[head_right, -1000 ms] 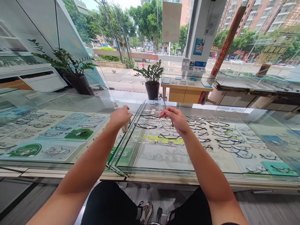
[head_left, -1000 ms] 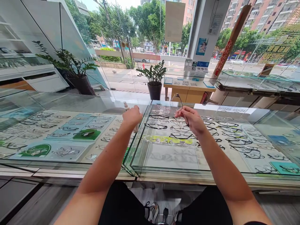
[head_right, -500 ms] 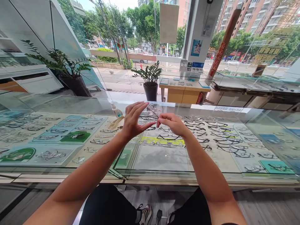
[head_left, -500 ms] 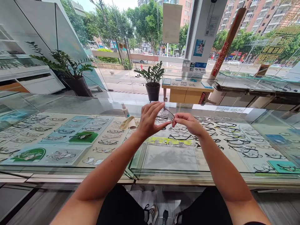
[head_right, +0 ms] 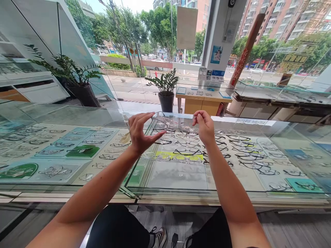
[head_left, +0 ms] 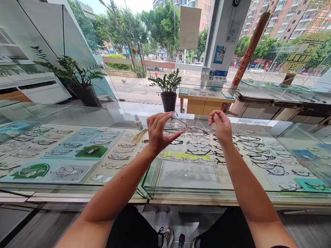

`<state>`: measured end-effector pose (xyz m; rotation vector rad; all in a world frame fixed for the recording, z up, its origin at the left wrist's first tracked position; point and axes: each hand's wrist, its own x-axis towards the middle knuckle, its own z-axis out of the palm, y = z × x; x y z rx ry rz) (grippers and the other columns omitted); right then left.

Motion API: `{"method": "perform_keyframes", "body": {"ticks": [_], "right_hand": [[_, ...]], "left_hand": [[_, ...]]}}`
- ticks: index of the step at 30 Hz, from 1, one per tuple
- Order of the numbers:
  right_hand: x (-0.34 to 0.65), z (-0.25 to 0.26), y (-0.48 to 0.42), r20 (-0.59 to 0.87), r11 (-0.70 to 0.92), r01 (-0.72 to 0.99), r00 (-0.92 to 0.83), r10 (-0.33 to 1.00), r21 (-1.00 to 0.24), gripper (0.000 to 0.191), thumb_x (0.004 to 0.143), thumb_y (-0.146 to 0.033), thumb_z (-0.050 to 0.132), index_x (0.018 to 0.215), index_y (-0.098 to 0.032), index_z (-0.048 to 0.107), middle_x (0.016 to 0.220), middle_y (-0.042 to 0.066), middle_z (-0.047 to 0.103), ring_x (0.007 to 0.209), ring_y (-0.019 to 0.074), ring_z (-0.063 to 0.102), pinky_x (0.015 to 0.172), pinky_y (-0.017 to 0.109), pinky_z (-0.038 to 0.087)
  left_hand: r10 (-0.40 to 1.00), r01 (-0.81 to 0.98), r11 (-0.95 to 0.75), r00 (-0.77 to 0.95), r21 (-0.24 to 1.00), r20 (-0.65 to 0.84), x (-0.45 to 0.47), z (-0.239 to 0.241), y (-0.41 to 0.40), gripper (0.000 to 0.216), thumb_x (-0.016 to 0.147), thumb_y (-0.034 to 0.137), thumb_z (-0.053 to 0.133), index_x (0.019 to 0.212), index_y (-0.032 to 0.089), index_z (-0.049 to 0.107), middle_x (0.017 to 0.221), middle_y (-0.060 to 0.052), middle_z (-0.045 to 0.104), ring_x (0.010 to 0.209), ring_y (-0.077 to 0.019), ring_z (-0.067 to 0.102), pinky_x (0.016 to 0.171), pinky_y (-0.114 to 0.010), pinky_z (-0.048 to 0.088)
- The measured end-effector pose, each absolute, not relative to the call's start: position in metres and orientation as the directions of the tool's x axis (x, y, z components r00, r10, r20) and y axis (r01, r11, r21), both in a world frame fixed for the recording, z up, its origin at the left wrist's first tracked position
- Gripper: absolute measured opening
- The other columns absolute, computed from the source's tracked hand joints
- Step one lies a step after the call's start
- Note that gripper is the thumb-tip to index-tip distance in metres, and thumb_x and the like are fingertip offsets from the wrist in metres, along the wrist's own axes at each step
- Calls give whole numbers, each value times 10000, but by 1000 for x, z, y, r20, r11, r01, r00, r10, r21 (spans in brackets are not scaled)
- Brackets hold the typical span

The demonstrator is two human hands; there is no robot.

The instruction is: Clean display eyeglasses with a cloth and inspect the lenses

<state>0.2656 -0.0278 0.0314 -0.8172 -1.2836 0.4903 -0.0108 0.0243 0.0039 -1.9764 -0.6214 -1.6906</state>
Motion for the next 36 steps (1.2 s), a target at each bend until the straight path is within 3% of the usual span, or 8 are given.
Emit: {"method": "perform_keyframes", "body": {"ticks": [7, 10, 12, 15, 17, 20, 28, 36], "right_hand": [[272, 20, -14, 622, 597, 179, 151, 769, -782, 650, 983, -891, 556, 776, -281, 470, 676, -50, 427, 624, 161, 388, 610, 323, 380], [268, 25, -16, 660, 607, 297, 124, 740, -737, 667, 1049, -842, 464, 691, -282, 411, 638, -38, 428, 623, 174, 415, 646, 355, 400], [265, 40, -23, 748, 633, 463, 104, 656, -620, 606, 1094, -727, 477, 695, -272, 486, 690, 4, 547, 731, 210, 526, 755, 397, 471], [259, 79, -43, 884, 678, 620, 57, 463, -395, 303, 1034, -566, 647, 1038, -264, 675, 1074, 71, 748, 1048, 272, 662, 949, 475, 556], [253, 107, -63, 921, 694, 665, -20, 388, -278, 430, 990, -513, 704, 1345, -280, 633, 1356, 105, 730, 1234, 303, 683, 1072, 537, 571], [240, 138, -92, 942, 664, 731, -89, 323, -158, 704, 959, -557, 774, 1562, -318, 502, 1524, 129, 675, 1364, 359, 668, 1181, 617, 547], [218, 147, -121, 978, 620, 769, 35, 205, -157, 730, 1012, -622, 750, 1630, -366, 457, 1498, 124, 722, 1331, 373, 718, 1150, 645, 585], [224, 142, -120, 944, 565, 794, 36, 327, -226, 600, 1016, -645, 756, 1483, -295, 620, 1334, 113, 804, 1159, 329, 786, 1040, 555, 639]], "left_hand": [[14, 560, -828, 6, 8, 1000, -15, 10, 30, 735, 916, 717, 823, 1439, 256, 593, 1307, -134, 779, 1229, -327, 759, 1072, -520, 605], [-11, 539, -842, -16, 0, 1000, -16, 24, 36, 744, 906, 750, 812, 1414, 250, 597, 1280, -129, 775, 1217, -326, 759, 1066, -533, 614], [-10, 530, -848, -13, -2, 1000, -17, 41, 39, 753, 886, 787, 806, 1380, 253, 612, 1246, -121, 774, 1197, -329, 758, 1062, -548, 614], [-8, 501, -866, -31, 9, 999, -18, 79, 39, 753, 846, 800, 827, 1343, 271, 625, 1231, -109, 757, 1199, -338, 744, 1090, -579, 604], [-19, 460, -888, -63, 12, 998, -16, 107, 32, 748, 817, 757, 875, 1341, 289, 619, 1244, -96, 736, 1222, -340, 731, 1119, -586, 598], [-36, 405, -914, -126, 18, 991, -6, 141, 12, 739, 803, 669, 931, 1361, 317, 598, 1270, -70, 692, 1234, -318, 729, 1121, -545, 612], [-38, 319, -947, -213, 33, 976, 13, 152, -36, 663, 863, 549, 950, 1372, 289, 613, 1275, -59, 695, 1155, -261, 775, 1096, -494, 646], [73, 378, -916, -181, 138, 981, 7, 139, -35, 649, 829, 528, 996, 1315, 252, 665, 1183, -51, 739, 1079, -254, 784, 1019, -469, 668]]}}
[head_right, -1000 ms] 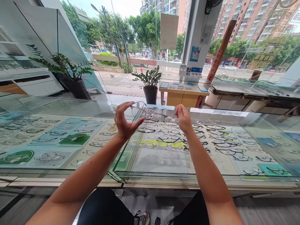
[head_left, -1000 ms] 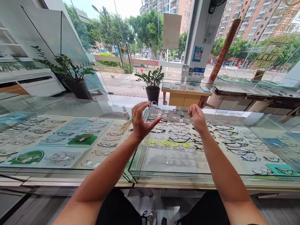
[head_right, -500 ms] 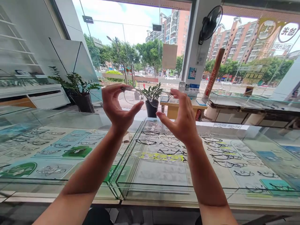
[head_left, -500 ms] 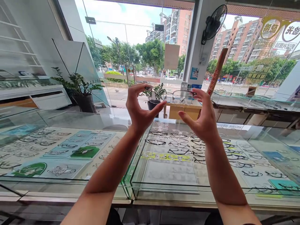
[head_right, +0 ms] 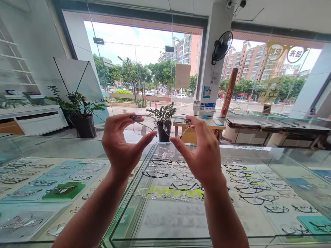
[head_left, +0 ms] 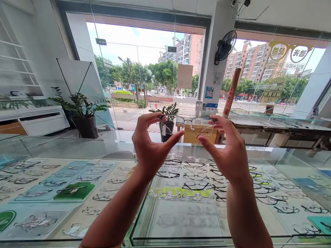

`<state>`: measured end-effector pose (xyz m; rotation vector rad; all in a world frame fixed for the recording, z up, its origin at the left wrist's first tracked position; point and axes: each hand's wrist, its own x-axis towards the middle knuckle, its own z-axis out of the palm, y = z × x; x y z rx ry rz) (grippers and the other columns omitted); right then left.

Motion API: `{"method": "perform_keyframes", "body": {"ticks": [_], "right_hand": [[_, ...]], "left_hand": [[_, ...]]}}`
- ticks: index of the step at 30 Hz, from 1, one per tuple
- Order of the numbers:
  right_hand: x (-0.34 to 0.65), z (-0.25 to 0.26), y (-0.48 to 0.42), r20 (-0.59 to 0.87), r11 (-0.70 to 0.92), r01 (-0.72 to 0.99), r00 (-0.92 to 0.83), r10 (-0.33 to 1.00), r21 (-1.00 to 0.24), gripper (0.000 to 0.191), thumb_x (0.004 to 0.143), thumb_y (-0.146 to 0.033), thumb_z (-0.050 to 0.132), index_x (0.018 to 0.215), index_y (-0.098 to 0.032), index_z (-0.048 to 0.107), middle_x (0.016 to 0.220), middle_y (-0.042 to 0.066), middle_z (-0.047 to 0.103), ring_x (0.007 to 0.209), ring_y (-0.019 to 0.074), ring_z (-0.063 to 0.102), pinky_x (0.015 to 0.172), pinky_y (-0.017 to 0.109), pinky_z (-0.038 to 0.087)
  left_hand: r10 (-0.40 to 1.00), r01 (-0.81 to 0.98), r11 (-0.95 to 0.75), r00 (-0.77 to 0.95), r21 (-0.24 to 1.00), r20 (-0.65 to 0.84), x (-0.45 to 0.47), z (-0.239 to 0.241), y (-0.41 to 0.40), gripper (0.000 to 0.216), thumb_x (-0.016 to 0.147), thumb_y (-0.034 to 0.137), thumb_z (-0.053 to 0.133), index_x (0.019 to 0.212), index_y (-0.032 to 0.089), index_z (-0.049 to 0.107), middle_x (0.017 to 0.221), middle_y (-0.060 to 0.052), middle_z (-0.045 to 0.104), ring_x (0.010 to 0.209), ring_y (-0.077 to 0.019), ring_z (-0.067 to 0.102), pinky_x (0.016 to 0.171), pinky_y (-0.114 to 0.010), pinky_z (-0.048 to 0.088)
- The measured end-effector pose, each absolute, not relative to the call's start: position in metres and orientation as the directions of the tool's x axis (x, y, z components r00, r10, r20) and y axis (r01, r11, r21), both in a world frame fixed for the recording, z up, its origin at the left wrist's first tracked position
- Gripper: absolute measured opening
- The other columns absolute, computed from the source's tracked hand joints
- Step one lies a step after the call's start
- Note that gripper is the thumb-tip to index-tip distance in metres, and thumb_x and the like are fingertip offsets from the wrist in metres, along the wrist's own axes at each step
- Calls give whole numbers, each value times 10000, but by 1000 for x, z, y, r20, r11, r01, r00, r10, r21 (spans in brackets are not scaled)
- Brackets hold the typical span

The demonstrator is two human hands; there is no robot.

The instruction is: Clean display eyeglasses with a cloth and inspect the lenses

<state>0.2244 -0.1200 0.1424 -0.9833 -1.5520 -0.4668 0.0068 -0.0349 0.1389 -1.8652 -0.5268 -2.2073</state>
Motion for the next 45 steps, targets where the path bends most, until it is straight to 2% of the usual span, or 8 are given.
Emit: {"method": "perform_keyframes", "body": {"ticks": [4, 8, 12, 20, 29, 34, 40, 45], "right_hand": [[225, 139, -114, 914, 529, 795, 78, 397, -297, 604, 1028, -644, 741, 1511, -306, 607, 1376, 124, 801, 1171, 346, 791, 1012, 570, 651], [227, 137, -108, 911, 503, 808, 97, 400, -307, 570, 1035, -631, 736, 1504, -320, 644, 1352, 129, 810, 1170, 372, 790, 1017, 618, 658], [231, 137, -103, 911, 500, 804, 118, 394, -321, 599, 1030, -631, 741, 1533, -321, 648, 1342, 134, 812, 1150, 365, 789, 1011, 636, 669], [232, 137, -103, 918, 482, 825, 105, 381, -295, 626, 1045, -661, 696, 1555, -299, 662, 1347, 151, 814, 1104, 371, 802, 961, 642, 691], [233, 137, -103, 901, 489, 797, 150, 408, -354, 652, 1039, -649, 708, 1583, -293, 664, 1389, 166, 800, 1145, 396, 798, 1001, 710, 668], [234, 139, -105, 892, 468, 813, 131, 432, -346, 622, 1045, -609, 710, 1571, -278, 685, 1418, 167, 790, 1257, 431, 774, 1034, 731, 657], [234, 142, -108, 875, 431, 824, 147, 462, -366, 612, 1024, -628, 724, 1520, -270, 734, 1395, 158, 809, 1214, 421, 790, 1069, 749, 632], [236, 140, -103, 883, 445, 823, 135, 450, -353, 606, 1025, -628, 711, 1501, -256, 747, 1297, 158, 836, 1185, 410, 796, 1055, 722, 642]], "left_hand": [[104, 470, -869, -137, 157, 985, 6, 138, -32, 656, 830, 591, 981, 1305, 251, 682, 1210, -71, 759, 1117, -272, 764, 952, -448, 666], [151, 510, -843, -81, 171, 985, 3, 138, -31, 654, 850, 671, 934, 1307, 262, 707, 1227, -87, 766, 1100, -277, 751, 906, -438, 660], [199, 504, -843, -30, 187, 979, 0, 140, -31, 614, 873, 670, 916, 1314, 284, 730, 1189, -74, 780, 1034, -255, 761, 888, -412, 667], [273, 441, -859, -34, 259, 961, -1, 143, -33, 632, 856, 668, 932, 1324, 286, 746, 1222, -77, 797, 1056, -253, 781, 872, -392, 694], [332, 394, -864, -23, 314, 943, -2, 144, -32, 556, 866, 625, 943, 1258, 273, 766, 1205, -71, 830, 1020, -236, 812, 818, -359, 698], [299, 442, -853, -24, 279, 954, -3, 145, -33, 525, 863, 628, 944, 1227, 284, 785, 1158, -58, 843, 1015, -242, 815, 824, -378, 683], [246, 487, -843, -29, 229, 969, 0, 144, -37, 514, 876, 647, 926, 1221, 294, 778, 1145, -49, 840, 1021, -248, 803, 852, -409, 668], [222, 509, -835, -32, 208, 974, 2, 144, -40, 510, 869, 649, 931, 1195, 294, 766, 1116, -47, 826, 1006, -245, 788, 841, -407, 655]]}}
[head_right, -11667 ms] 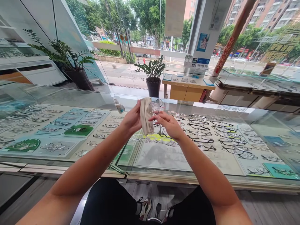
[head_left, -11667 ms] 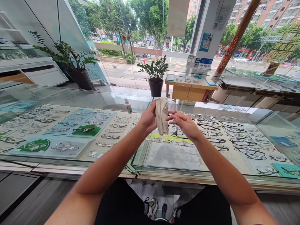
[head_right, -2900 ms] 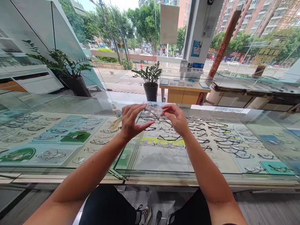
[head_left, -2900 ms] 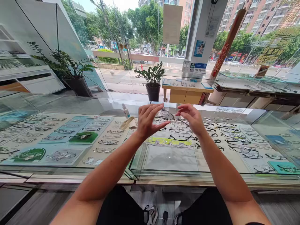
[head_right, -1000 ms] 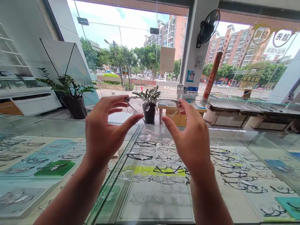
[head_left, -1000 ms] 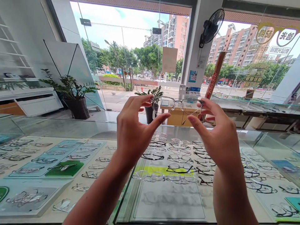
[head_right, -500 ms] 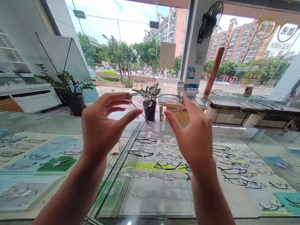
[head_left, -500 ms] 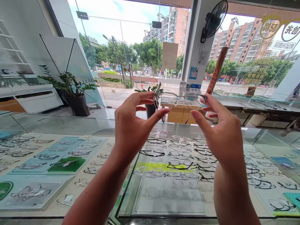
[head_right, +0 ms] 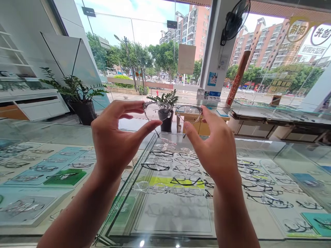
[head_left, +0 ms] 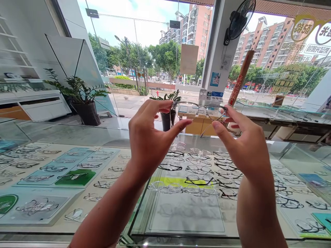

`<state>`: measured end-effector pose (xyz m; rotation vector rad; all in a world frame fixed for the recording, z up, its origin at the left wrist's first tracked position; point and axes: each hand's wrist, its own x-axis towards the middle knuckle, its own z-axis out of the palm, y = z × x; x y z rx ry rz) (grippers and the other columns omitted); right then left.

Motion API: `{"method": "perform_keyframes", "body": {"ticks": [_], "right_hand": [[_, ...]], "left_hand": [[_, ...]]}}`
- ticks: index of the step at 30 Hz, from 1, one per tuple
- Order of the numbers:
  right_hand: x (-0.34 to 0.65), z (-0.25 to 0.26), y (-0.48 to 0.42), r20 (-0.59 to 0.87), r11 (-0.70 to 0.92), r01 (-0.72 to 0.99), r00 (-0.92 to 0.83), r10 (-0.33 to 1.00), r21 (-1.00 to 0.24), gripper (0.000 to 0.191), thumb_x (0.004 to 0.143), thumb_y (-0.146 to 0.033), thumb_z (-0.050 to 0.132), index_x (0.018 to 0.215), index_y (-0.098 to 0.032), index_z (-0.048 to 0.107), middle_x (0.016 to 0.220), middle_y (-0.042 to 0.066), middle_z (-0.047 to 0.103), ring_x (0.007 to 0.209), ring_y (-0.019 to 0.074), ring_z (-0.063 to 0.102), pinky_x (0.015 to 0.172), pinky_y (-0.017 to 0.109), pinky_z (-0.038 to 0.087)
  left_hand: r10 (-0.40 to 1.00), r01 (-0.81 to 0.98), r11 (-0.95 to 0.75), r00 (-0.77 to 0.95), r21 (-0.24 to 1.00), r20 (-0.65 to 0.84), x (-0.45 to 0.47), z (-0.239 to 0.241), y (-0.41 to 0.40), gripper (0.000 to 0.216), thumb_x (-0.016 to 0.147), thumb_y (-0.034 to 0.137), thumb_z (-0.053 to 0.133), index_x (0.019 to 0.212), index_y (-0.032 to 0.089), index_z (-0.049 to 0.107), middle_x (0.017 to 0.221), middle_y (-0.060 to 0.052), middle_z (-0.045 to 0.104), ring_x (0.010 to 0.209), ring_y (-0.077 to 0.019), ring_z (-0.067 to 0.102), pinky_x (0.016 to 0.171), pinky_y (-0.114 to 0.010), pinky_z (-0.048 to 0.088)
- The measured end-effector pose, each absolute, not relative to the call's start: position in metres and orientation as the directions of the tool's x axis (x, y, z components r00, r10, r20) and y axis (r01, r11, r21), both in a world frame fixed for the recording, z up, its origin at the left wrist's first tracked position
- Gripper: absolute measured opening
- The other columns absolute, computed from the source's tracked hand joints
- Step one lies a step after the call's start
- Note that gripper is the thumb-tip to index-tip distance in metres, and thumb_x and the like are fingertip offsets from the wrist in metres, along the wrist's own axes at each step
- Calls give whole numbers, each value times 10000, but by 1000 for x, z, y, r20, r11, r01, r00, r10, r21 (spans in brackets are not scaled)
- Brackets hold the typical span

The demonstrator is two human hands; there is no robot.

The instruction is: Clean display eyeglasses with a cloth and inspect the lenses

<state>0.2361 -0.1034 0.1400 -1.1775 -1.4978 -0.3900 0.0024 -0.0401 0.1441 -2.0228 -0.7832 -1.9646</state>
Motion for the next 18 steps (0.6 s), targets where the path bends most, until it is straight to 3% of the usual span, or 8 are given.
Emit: {"method": "perform_keyframes", "body": {"ticks": [7, 18], "right_hand": [[238, 137, -98, 854, 399, 833, 156, 496, -384, 626, 1024, -635, 684, 1516, -251, 737, 1315, 176, 825, 1195, 430, 785, 1057, 757, 620], [238, 136, -96, 877, 423, 835, 137, 461, -353, 577, 1015, -655, 684, 1412, -250, 792, 1167, 153, 857, 1113, 409, 805, 1019, 730, 638]], "left_hand": [[216, 491, -848, -25, 201, 976, 4, 143, -39, 516, 851, 621, 957, 1174, 281, 739, 1063, -34, 782, 944, -230, 762, 844, -397, 652], [213, 496, -847, -12, 191, 977, 4, 145, -41, 513, 863, 644, 936, 1165, 282, 735, 1048, -36, 766, 933, -233, 745, 847, -412, 647]]}}
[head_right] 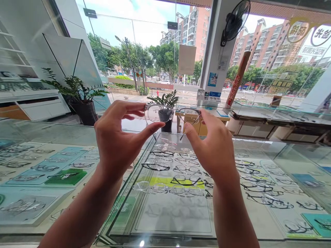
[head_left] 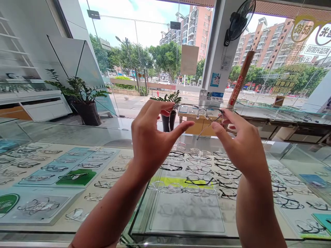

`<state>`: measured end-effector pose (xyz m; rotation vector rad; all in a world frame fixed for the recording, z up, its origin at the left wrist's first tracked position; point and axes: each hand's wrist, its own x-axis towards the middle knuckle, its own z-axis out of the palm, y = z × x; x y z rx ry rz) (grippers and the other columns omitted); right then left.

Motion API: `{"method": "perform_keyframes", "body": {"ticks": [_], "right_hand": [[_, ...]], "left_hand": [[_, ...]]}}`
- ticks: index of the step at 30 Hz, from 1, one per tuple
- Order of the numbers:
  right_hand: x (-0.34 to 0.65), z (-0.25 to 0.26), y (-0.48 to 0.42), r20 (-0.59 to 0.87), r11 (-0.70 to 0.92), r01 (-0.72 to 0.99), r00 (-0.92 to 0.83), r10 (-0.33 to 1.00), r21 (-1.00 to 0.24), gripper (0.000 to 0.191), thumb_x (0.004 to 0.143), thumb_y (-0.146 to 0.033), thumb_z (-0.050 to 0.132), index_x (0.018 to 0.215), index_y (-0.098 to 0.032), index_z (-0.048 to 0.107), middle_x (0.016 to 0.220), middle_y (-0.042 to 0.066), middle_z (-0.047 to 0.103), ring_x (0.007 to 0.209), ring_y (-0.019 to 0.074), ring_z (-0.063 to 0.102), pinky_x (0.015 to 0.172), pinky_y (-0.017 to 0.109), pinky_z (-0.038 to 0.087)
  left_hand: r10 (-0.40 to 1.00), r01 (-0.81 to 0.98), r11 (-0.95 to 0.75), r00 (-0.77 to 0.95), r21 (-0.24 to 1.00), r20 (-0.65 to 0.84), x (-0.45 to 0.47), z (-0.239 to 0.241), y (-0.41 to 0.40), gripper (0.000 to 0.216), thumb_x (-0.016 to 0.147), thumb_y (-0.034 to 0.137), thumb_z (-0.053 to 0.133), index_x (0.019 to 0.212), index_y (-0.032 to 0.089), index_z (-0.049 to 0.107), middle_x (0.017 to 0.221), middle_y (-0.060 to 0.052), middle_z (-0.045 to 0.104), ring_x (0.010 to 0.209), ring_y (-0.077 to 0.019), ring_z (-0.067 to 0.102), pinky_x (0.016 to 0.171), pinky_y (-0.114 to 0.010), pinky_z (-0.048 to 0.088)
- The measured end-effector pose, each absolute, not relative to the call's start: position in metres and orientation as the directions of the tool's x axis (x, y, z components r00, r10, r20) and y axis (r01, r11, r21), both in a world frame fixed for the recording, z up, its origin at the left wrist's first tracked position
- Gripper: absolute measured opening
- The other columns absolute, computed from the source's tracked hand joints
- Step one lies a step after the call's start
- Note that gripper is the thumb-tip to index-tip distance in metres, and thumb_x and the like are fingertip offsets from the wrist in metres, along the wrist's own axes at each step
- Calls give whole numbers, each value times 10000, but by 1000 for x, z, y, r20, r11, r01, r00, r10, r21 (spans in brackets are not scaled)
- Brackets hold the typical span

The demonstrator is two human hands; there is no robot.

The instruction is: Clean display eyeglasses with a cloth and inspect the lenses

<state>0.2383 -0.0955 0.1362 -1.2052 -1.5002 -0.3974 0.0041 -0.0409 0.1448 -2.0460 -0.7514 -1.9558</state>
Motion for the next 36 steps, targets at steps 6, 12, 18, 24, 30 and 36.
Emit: {"method": "perform_keyframes", "body": {"ticks": [6, 12, 18, 24, 30, 36], "right_hand": [[236, 138, -97, 843, 391, 830, 162, 513, -397, 609, 1010, -654, 670, 1425, -222, 783, 1214, 181, 845, 1149, 430, 788, 1041, 765, 606], [234, 141, -101, 848, 377, 842, 162, 505, -385, 577, 1002, -624, 685, 1405, -226, 796, 1207, 169, 852, 1110, 409, 797, 1015, 724, 622], [232, 143, -106, 831, 345, 849, 176, 528, -399, 630, 999, -629, 664, 1448, -201, 776, 1233, 183, 847, 1130, 402, 792, 1021, 688, 622], [231, 144, -106, 831, 345, 850, 173, 529, -397, 616, 997, -611, 658, 1447, -207, 777, 1244, 182, 847, 1114, 396, 795, 1003, 671, 625], [230, 144, -107, 825, 324, 857, 185, 534, -401, 640, 992, -629, 658, 1449, -195, 774, 1256, 184, 846, 1098, 388, 799, 1000, 657, 630], [230, 146, -110, 826, 316, 859, 192, 530, -403, 640, 987, -621, 668, 1439, -182, 777, 1213, 179, 847, 1076, 389, 799, 991, 649, 634]], "left_hand": [[218, 492, -848, -21, 200, 976, 3, 145, -41, 524, 840, 634, 958, 1158, 283, 735, 1056, -36, 773, 927, -232, 747, 839, -405, 646], [219, 490, -850, -6, 194, 976, 3, 145, -40, 521, 840, 605, 971, 1171, 271, 746, 1059, -35, 782, 909, -219, 753, 803, -381, 626], [219, 507, -840, -3, 190, 976, 3, 145, -40, 514, 846, 605, 967, 1179, 278, 751, 1076, -40, 801, 905, -220, 765, 796, -391, 621], [230, 512, -836, -1, 197, 973, 2, 144, -40, 521, 847, 619, 961, 1185, 284, 750, 1075, -41, 806, 922, -224, 774, 793, -385, 633], [236, 515, -833, 1, 202, 972, 2, 144, -40, 528, 841, 614, 968, 1182, 275, 750, 1076, -40, 809, 917, -217, 778, 803, -376, 634], [244, 518, -830, 5, 207, 970, 2, 144, -40, 533, 851, 616, 960, 1195, 268, 748, 1073, -45, 810, 919, -215, 782, 797, -367, 635]]}}
